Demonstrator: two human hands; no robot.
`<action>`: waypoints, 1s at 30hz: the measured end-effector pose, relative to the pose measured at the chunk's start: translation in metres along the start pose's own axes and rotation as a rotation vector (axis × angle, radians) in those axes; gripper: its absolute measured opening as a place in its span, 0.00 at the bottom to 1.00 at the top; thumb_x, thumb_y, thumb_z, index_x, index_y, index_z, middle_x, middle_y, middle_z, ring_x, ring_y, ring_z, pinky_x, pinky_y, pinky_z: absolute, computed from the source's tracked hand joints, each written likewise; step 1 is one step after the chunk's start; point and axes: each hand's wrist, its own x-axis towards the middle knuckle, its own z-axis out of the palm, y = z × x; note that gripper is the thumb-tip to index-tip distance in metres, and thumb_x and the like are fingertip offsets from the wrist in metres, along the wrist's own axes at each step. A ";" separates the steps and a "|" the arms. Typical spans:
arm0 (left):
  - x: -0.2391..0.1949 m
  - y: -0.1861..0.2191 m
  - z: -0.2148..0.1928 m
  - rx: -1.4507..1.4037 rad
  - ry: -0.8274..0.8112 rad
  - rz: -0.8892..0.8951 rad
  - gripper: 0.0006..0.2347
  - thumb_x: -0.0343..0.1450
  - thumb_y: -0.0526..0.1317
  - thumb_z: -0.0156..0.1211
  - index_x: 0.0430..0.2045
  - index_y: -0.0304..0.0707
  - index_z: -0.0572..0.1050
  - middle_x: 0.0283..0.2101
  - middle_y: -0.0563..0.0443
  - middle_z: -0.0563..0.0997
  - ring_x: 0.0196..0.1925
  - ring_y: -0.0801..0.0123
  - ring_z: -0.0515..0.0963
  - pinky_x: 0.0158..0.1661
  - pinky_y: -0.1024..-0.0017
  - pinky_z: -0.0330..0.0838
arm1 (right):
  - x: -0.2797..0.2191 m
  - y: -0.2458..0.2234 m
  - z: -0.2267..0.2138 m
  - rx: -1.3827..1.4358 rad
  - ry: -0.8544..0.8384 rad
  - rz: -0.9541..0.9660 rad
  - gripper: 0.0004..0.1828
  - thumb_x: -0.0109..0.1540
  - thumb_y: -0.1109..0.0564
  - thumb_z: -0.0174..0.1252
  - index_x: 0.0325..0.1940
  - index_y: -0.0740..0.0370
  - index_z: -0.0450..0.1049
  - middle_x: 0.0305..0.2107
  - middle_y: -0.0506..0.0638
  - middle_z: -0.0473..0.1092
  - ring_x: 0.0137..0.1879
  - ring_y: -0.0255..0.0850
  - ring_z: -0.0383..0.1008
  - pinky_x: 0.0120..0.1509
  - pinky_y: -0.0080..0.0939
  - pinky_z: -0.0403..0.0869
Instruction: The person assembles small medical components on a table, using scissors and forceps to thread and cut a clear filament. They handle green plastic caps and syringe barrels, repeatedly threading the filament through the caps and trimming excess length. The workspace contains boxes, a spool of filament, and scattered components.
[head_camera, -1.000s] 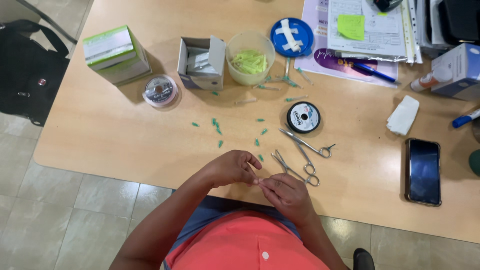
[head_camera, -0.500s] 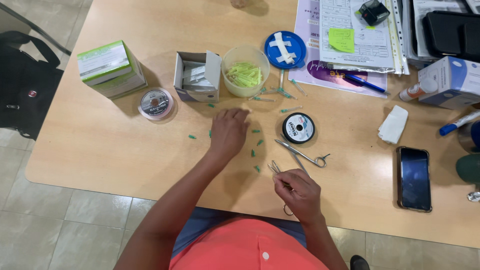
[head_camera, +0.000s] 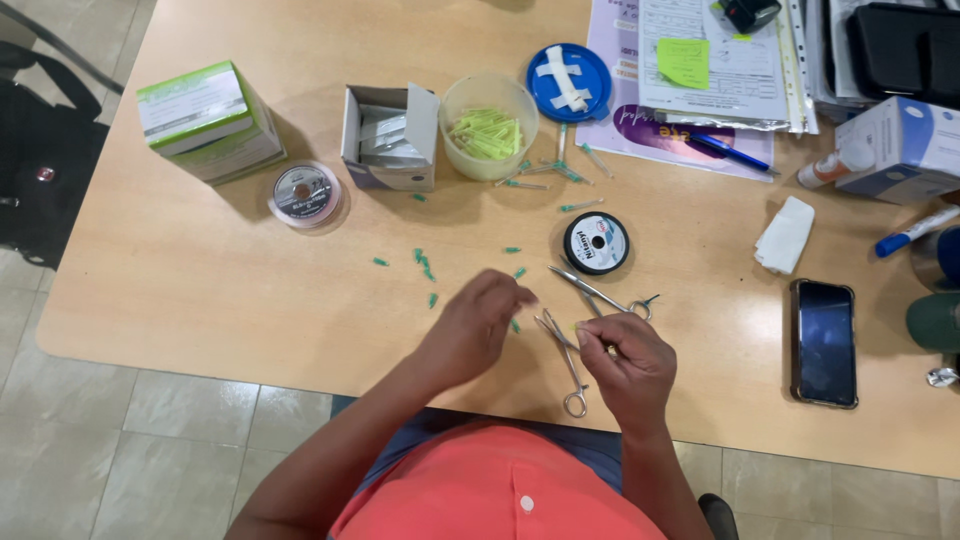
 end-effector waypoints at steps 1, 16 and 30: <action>-0.005 0.004 -0.001 0.002 0.004 -0.007 0.10 0.75 0.32 0.50 0.44 0.41 0.79 0.39 0.45 0.76 0.42 0.45 0.80 0.42 0.59 0.76 | 0.000 0.001 0.001 0.003 -0.008 0.001 0.01 0.58 0.67 0.68 0.31 0.66 0.82 0.21 0.57 0.74 0.24 0.40 0.71 0.28 0.42 0.71; -0.020 0.033 -0.017 0.016 0.048 0.071 0.11 0.73 0.27 0.51 0.44 0.41 0.78 0.37 0.47 0.74 0.40 0.50 0.80 0.41 0.61 0.77 | -0.003 -0.024 0.016 -0.086 -0.060 -0.095 0.04 0.55 0.65 0.73 0.30 0.64 0.83 0.20 0.53 0.73 0.21 0.41 0.72 0.27 0.38 0.73; -0.021 0.040 -0.017 0.069 0.058 0.132 0.12 0.71 0.24 0.53 0.45 0.37 0.78 0.38 0.46 0.73 0.41 0.52 0.79 0.43 0.62 0.74 | -0.003 -0.030 0.020 -0.092 -0.055 -0.179 0.03 0.56 0.67 0.71 0.31 0.65 0.82 0.21 0.53 0.74 0.21 0.39 0.70 0.27 0.36 0.74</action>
